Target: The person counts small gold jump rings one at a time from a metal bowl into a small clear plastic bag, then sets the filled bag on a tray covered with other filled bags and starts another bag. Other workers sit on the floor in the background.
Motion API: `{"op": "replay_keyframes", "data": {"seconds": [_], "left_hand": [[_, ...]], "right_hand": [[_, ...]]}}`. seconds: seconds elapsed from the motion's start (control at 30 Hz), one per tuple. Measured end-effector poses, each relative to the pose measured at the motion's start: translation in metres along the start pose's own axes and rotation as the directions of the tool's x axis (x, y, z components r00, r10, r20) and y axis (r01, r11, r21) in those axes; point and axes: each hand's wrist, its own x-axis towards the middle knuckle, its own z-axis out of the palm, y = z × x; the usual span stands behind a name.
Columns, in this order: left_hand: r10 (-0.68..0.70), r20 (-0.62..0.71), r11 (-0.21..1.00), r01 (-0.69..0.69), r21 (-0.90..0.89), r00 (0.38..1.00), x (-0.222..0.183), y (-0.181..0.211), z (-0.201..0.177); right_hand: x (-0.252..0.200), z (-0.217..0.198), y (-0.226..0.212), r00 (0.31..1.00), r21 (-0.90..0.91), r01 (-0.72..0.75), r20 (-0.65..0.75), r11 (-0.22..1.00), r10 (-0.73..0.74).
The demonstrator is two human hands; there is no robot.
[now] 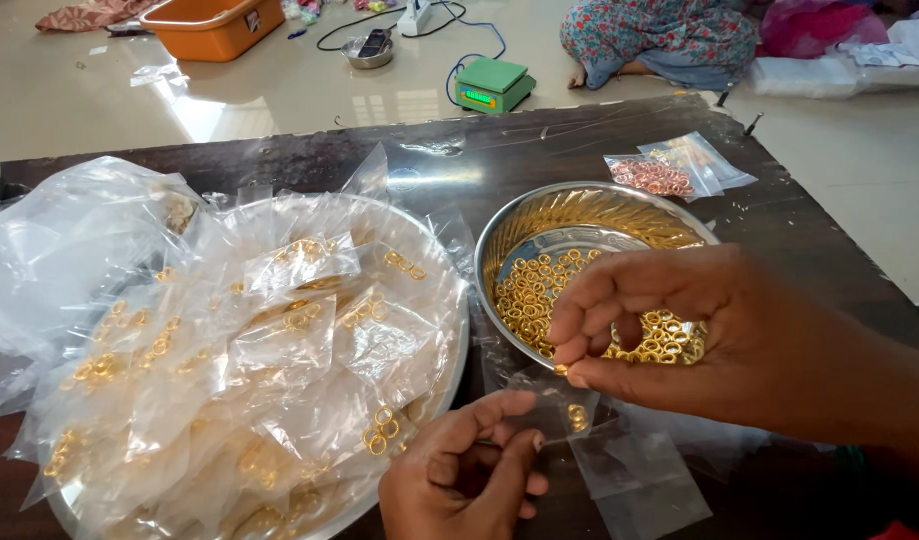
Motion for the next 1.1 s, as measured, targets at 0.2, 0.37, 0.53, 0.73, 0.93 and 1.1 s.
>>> {"op": "replay_keyframes", "data": {"seconds": [0.2, 0.37, 0.53, 0.73, 0.93, 1.1], "left_hand": [[0.004, 0.002, 1.000, -0.003, -0.025, 1.000, -0.001, 0.001, 0.000], [-0.003, -0.013, 1.000, 0.003, -0.013, 1.000, -0.002, 0.003, 0.001], [0.021, -0.022, 0.999, -0.022, -0.027, 1.000, -0.002, 0.000, 0.001], [0.023, -0.004, 0.998, -0.023, -0.062, 1.000, -0.010, 0.008, -0.002], [-0.019, -0.051, 1.000, 0.018, -0.026, 0.998, -0.011, -0.033, -0.018], [0.493, 0.457, 0.657, -0.661, 0.362, 0.740, 0.026, -0.054, -0.052]], "right_hand": [[0.001, 0.000, -0.001, 0.999, -0.068, -0.018, 0.038, 0.998, 0.021], [0.001, 0.000, 0.001, 1.000, -0.102, -0.012, 0.027, 0.995, 0.015], [0.000, -0.005, 0.005, 0.999, -0.184, 0.033, 0.031, 0.982, -0.027], [-0.001, -0.012, 0.019, 0.979, -0.201, -0.117, 0.141, 0.972, 0.147], [0.005, -0.031, 0.027, 0.955, 0.054, -0.280, 0.118, 0.959, 0.272], [0.042, -0.019, 0.013, 0.951, -0.054, -0.291, -0.126, 0.955, 0.283]]}}
